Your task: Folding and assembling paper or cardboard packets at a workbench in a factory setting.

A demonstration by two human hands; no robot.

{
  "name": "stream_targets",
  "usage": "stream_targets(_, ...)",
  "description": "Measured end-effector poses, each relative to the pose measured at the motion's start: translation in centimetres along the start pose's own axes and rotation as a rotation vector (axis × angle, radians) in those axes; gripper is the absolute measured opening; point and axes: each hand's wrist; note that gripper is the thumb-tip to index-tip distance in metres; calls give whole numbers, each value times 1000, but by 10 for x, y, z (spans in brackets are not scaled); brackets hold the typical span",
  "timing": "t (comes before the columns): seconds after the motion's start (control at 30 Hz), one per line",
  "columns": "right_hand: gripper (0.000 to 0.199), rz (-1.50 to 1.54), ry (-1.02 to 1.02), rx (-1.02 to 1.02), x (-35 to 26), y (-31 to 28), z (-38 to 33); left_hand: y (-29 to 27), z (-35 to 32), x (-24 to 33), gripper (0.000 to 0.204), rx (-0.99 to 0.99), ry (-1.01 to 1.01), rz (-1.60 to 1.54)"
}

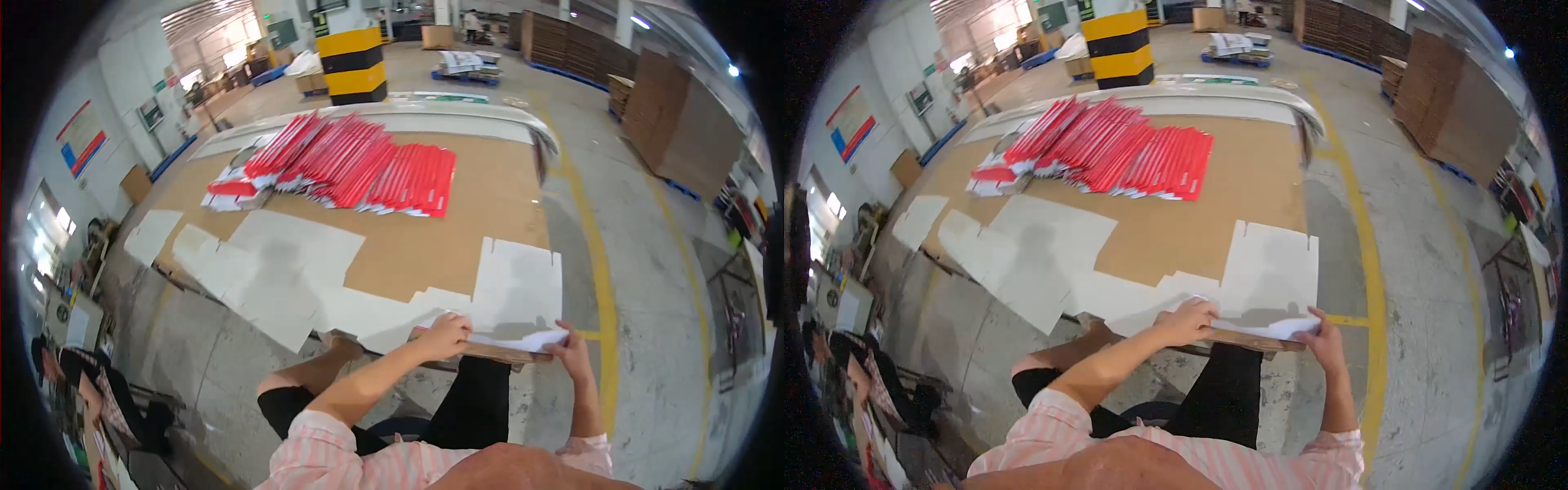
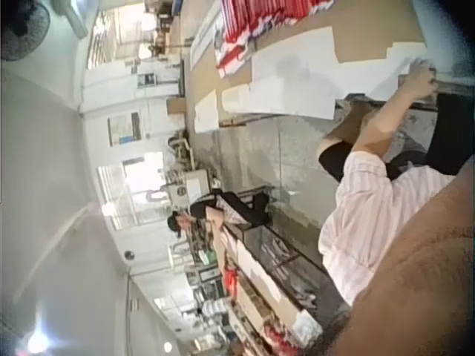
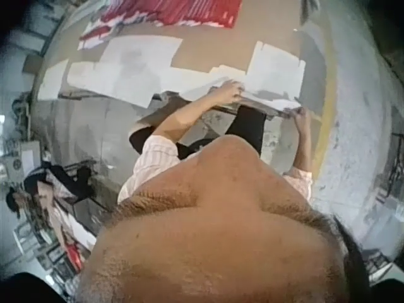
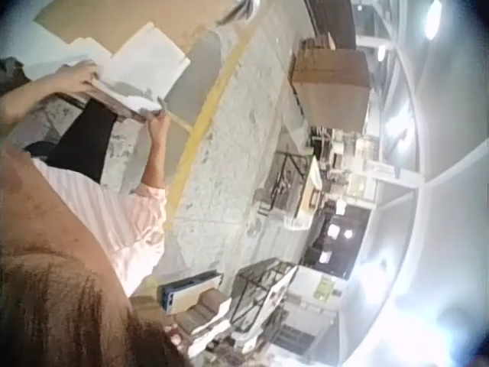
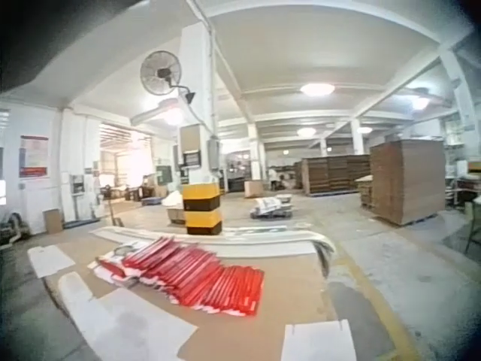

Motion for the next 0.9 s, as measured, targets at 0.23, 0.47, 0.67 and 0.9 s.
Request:
stream_targets(0.23,82,-1119,-490,393,36,84,31,38,32,54,18,523,-421,389)
stream_targets(0.47,90,-287,58,413,15,36,-9,-20,-6,0,28,205,-466,305)
stream_targets(0.67,74,472,-115,437,39,5,-13,-1,-27,-4,18,268,-475,127)
stream_targets(0.9,72,-439,-685,336,-66,104,15,45,17,50,21,303,-352,30)
Point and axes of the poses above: each hand's wrist, its own z-axis towards the middle knuckle, its own y-axis out of the palm, x = y × z, and after that the axes turned 13 degrees about z, right-handed
